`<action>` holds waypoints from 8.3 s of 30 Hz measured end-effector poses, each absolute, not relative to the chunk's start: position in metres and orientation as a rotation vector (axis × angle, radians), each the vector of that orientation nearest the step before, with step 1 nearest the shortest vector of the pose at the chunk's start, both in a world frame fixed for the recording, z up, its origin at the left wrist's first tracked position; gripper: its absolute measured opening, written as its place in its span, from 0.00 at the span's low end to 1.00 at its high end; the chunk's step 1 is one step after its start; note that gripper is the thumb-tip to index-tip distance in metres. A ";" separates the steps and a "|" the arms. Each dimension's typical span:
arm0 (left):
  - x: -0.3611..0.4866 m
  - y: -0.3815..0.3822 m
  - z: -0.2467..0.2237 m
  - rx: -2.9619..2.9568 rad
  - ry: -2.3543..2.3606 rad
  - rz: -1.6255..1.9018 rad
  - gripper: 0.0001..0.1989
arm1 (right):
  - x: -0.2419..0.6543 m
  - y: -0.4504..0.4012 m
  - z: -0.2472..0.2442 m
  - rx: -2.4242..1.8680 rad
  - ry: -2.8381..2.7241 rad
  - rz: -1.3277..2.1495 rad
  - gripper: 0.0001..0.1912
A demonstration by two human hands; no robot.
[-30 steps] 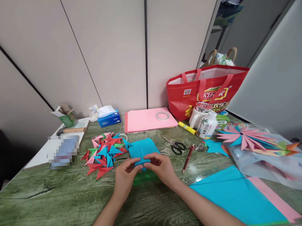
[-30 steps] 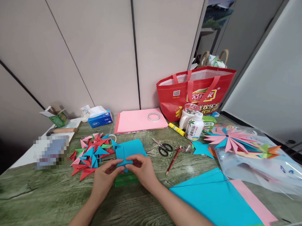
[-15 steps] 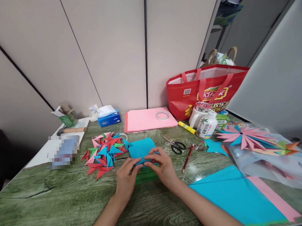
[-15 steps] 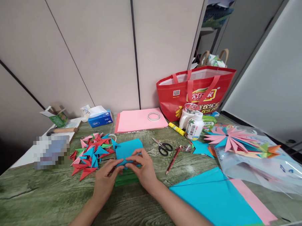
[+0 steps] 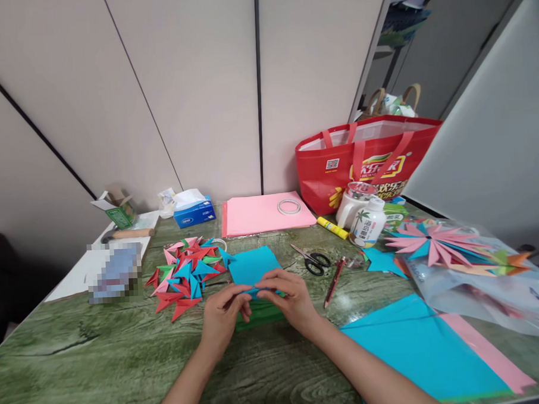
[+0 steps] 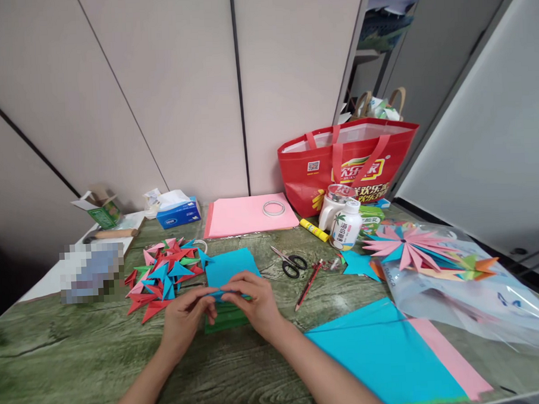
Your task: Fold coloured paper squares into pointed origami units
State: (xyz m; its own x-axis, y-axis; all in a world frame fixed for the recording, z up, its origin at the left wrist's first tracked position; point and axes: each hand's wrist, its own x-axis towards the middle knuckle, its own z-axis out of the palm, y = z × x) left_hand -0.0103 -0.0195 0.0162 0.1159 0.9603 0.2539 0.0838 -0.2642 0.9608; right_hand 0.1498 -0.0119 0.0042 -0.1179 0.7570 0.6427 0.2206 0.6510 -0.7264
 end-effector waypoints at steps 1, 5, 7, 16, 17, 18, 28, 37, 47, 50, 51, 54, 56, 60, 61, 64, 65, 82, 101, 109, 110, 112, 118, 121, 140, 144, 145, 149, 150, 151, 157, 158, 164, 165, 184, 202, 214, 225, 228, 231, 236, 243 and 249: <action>-0.010 -0.020 0.016 1.531 1.064 1.271 0.06 | 0.150 -0.012 0.005 -0.807 -1.672 0.557 0.06; -0.010 -0.019 0.017 1.596 1.059 1.271 0.07 | 0.149 -0.013 0.008 -0.827 -1.662 0.536 0.05; -0.011 -0.018 0.019 1.692 1.090 1.302 0.07 | 0.148 -0.014 0.009 -0.845 -1.643 0.522 0.05; -0.011 -0.017 0.018 1.716 1.084 1.328 0.05 | 0.146 -0.019 0.013 -0.857 -1.637 0.539 0.05; -0.011 -0.018 0.018 1.695 1.081 1.332 0.05 | 0.146 -0.019 0.014 -0.864 -1.638 0.543 0.05; -0.010 -0.018 0.018 1.684 1.079 1.334 0.04 | 0.146 -0.019 0.014 -0.871 -1.640 0.546 0.05; -0.009 -0.019 0.018 1.735 1.118 1.314 0.05 | 0.147 -0.019 0.014 -0.957 -1.660 0.649 0.05; -0.009 -0.021 0.020 1.834 1.151 1.267 0.04 | 0.146 -0.019 0.017 -1.023 -1.551 0.813 0.05; -0.011 -0.021 0.023 1.894 1.235 1.247 0.05 | 0.143 -0.012 0.009 -0.931 -1.234 1.336 0.12; -0.011 -0.021 0.023 1.895 1.225 1.228 0.06 | 0.145 -0.012 0.010 -0.892 -1.249 1.333 0.11; -0.011 -0.021 0.023 1.896 1.227 1.217 0.06 | 0.145 -0.012 0.010 -0.897 -1.270 1.318 0.11; -0.010 -0.021 0.021 1.912 1.237 1.178 0.06 | 0.144 -0.014 0.011 -0.985 -1.381 1.204 0.07; -0.010 -0.021 0.021 1.946 1.236 1.167 0.06 | 0.143 -0.015 0.012 -1.045 -1.460 1.104 0.04; -0.010 -0.022 0.023 2.031 1.202 1.158 0.07 | 0.142 -0.018 0.015 -1.046 -1.523 1.057 0.02; -0.010 -0.022 0.024 2.046 1.185 1.157 0.07 | 0.142 -0.019 0.015 -1.036 -1.524 1.065 0.03; -0.009 -0.023 0.025 2.073 1.179 1.135 0.07 | 0.142 -0.019 0.013 -0.994 -1.502 1.108 0.08; -0.009 -0.023 0.025 2.069 1.189 1.126 0.08 | 0.142 -0.019 0.012 -0.983 -1.479 1.141 0.10; -0.009 -0.020 0.018 1.595 1.243 1.218 0.11 | 0.142 -0.016 0.013 -0.958 -1.355 1.332 0.16; -0.009 -0.020 0.021 1.480 1.213 1.125 0.12 | 0.135 -0.020 0.008 -1.043 -1.476 1.227 0.11; -0.006 -0.023 0.023 1.526 1.209 1.112 0.11 | 0.133 -0.020 0.003 -1.046 -1.441 1.224 0.14; -0.006 -0.022 0.022 1.509 1.215 1.123 0.11 | 0.133 -0.020 0.003 -1.048 -1.430 1.231 0.13; -0.007 -0.021 0.020 1.444 1.244 1.152 0.11 | 0.133 -0.019 0.004 -1.055 -1.426 1.240 0.12; -0.007 -0.017 0.015 1.336 1.227 1.207 0.10 | 0.132 -0.020 0.006 -0.982 -1.395 1.297 0.10; -0.006 -0.017 0.017 1.314 1.172 1.212 0.10 | 0.132 -0.020 0.006 -0.939 -1.325 1.381 0.10; -0.005 -0.017 0.027 1.215 1.051 0.959 0.07 | 0.138 -0.012 0.007 -0.972 -1.168 1.267 0.14; -0.006 -0.015 0.027 1.058 1.074 1.106 0.08 | 0.138 -0.013 0.009 -0.849 -1.118 1.384 0.16; -0.006 -0.014 0.027 1.019 1.072 1.132 0.08 | 0.138 -0.013 0.009 -0.836 -1.135 1.401 0.16; -0.006 -0.013 0.026 0.976 1.079 1.149 0.11 | 0.138 -0.014 0.007 -0.886 -1.243 1.352 0.12; -0.006 -0.014 0.026 0.991 1.089 1.141 0.11 | 0.138 -0.014 0.006 -0.903 -1.255 1.330 0.12; -0.006 -0.014 0.026 1.014 1.096 1.130 0.12 | 0.138 -0.014 0.005 -0.912 -1.259 1.320 0.12; -0.005 -0.018 0.028 1.181 1.053 1.014 0.10 | 0.138 -0.014 0.005 -0.992 -1.336 1.188 0.08; -0.005 -0.018 0.029 1.179 1.041 1.005 0.09 | 0.139 -0.014 0.005 -1.011 -1.350 1.149 0.07; -0.008 -0.017 0.030 1.088 1.030 1.090 0.09 | 0.138 -0.015 0.010 -1.033 -1.337 1.185 0.09; -0.008 -0.017 0.030 1.075 1.036 1.103 0.09 | 0.138 -0.015 0.010 -1.027 -1.324 1.222 0.09; -0.010 -0.018 0.033 0.857 0.996 1.028 0.06 | 0.140 -0.015 0.011 -0.871 -1.126 1.653 0.15; -0.004 -0.021 0.028 1.032 0.944 0.979 0.06 | 0.139 -0.015 0.011 -1.025 -1.080 1.805 0.18; -0.002 -0.021 0.020 1.219 1.155 1.093 0.12 | 0.136 -0.017 0.008 -0.948 -1.111 1.797 0.17; -0.005 -0.018 0.025 1.248 1.073 1.059 0.11 | 0.136 -0.017 0.006 -0.916 -1.100 1.824 0.19; -0.007 -0.015 0.026 1.203 1.033 1.070 0.15 | 0.139 -0.014 0.006 -0.931 -1.089 1.779 0.19; -0.007 -0.014 0.025 1.134 1.057 1.098 0.14 | 0.140 -0.012 0.006 -0.955 -1.143 1.710 0.18; -0.004 -0.017 0.023 1.145 1.058 1.044 0.12 | 0.138 -0.011 0.000 -1.030 -1.342 1.342 0.14; 0.001 -0.021 0.021 1.198 1.082 1.026 0.11 | 0.135 -0.010 -0.006 -1.068 -1.312 1.322 0.16; 0.001 -0.018 0.018 1.164 1.060 0.991 0.12 | 0.137 -0.010 -0.002 -1.066 -1.325 1.266 0.17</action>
State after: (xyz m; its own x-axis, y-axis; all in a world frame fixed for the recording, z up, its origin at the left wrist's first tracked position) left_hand 0.0006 -0.0183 0.0184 0.2177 0.9689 -0.1176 -0.0518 0.1318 0.9899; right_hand 0.1370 -0.0102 -0.0016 -0.1373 0.9876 0.0761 -0.0313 0.0724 -0.9969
